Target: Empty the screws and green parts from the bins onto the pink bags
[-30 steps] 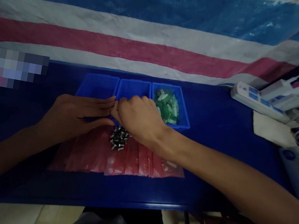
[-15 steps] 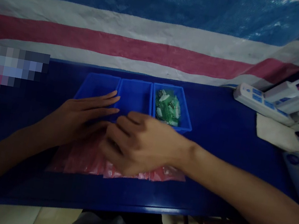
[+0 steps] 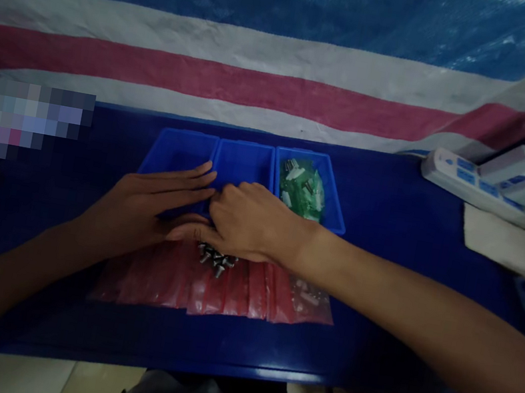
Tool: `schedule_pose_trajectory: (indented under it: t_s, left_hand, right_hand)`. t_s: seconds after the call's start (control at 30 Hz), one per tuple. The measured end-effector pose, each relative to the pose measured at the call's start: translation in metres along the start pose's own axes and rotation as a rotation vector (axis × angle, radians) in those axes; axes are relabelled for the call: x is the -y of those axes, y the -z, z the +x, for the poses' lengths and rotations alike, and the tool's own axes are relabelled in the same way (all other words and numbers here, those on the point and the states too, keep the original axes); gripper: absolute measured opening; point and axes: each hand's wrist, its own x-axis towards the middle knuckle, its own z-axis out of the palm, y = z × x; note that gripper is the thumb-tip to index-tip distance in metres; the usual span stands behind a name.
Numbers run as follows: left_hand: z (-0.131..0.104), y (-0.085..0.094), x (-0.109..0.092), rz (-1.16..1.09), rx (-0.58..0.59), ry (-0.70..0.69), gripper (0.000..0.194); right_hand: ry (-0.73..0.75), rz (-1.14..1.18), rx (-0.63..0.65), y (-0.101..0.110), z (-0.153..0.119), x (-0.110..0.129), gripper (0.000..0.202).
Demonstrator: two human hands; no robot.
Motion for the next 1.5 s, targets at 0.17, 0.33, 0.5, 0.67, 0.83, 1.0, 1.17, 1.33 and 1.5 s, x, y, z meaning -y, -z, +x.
schedule_pose_trajectory:
  t_s: [0.17,0.33,0.5,0.67,0.83,1.0,1.17,1.33,1.5]
  left_hand:
    - [0.000,-0.001,-0.002,0.030,-0.056,0.039,0.039]
    - [0.001,-0.001,-0.001,0.055,-0.052,0.090,0.051]
    - [0.007,0.003,-0.004,-0.005,-0.009,0.228,0.054]
    - [0.012,0.008,-0.012,-0.046,0.134,0.465,0.069]
    - [0.008,0.006,-0.008,-0.073,0.121,0.443,0.065]
    - [0.004,0.008,-0.004,-0.114,0.095,0.321,0.048]
    - [0.002,0.009,-0.003,-0.070,0.069,0.100,0.033]
    - [0.001,0.007,-0.001,0.007,-0.002,0.018,0.031]
    - [0.005,0.009,-0.001,0.021,0.022,0.015,0.031]
  right_hand:
    - [-0.169,0.213,-0.138,-0.003,0.001,-0.002,0.071]
    - [-0.187,0.518,-0.074,0.002,0.004,0.000,0.076]
    - [-0.187,0.614,-0.030,0.006,0.008,0.004,0.077]
    - [-0.066,0.363,-0.144,-0.012,0.015,0.000,0.041]
    - [-0.199,0.289,-0.215,-0.015,0.012,0.005,0.038]
    - [-0.078,0.193,-0.455,-0.017,0.002,0.011,0.060]
    - [0.294,-0.212,-0.891,-0.029,-0.018,0.005,0.042]
    - [0.126,-0.390,-0.912,-0.027,-0.055,-0.011,0.021]
    - [0.022,-0.156,-0.776,-0.047,-0.082,-0.036,0.025]
